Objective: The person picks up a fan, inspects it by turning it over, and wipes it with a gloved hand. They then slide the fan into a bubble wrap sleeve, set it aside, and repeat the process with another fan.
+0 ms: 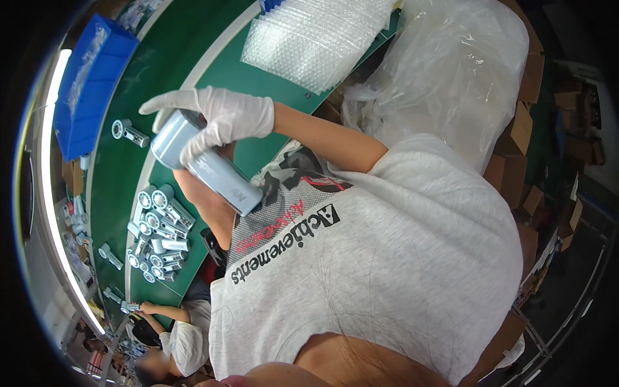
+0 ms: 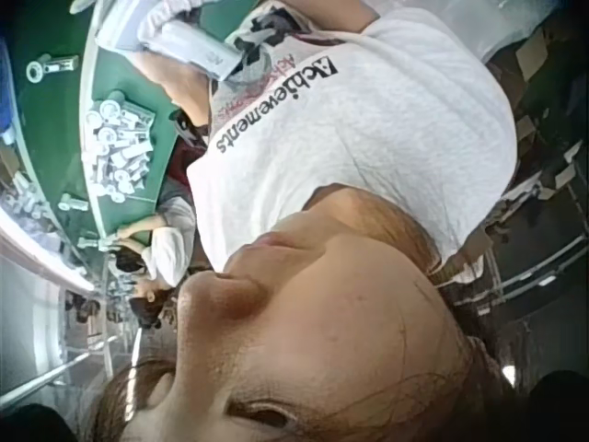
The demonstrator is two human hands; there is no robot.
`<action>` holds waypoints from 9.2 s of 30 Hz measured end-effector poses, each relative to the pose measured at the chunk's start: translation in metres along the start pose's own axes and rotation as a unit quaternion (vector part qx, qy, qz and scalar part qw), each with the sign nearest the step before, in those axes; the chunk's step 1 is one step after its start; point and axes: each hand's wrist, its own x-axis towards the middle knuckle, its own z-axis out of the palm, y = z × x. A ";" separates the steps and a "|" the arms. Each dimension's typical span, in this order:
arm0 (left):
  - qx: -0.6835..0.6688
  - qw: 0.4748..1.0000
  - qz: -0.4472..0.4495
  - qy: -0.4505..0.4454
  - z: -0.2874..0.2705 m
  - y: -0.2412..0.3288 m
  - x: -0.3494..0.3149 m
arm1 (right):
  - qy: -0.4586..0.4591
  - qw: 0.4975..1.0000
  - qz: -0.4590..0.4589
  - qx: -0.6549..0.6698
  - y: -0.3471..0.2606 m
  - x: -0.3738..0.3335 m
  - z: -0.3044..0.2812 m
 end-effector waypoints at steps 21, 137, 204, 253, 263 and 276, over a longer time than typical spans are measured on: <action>0.239 0.929 0.278 -0.048 0.039 -0.025 0.073 | 0.269 0.919 0.207 -0.199 0.025 -0.056 0.034; -0.039 0.968 -0.198 -0.150 0.034 -0.024 -0.030 | 0.158 0.973 0.134 0.099 -0.017 -0.024 -0.024; 0.139 0.958 0.241 -0.070 0.023 -0.016 0.059 | 0.223 0.959 0.150 -0.092 0.019 -0.050 0.038; 0.687 0.460 0.426 -0.368 -0.012 -0.083 0.115 | 0.195 0.848 0.491 0.040 0.099 -0.111 -0.029; 0.699 0.453 0.468 -0.294 0.004 -0.033 0.109 | 0.364 0.857 0.339 0.133 0.074 -0.066 -0.027; 0.671 0.502 0.469 -0.281 0.013 -0.029 0.097 | 0.246 0.838 0.354 0.334 0.051 -0.062 -0.040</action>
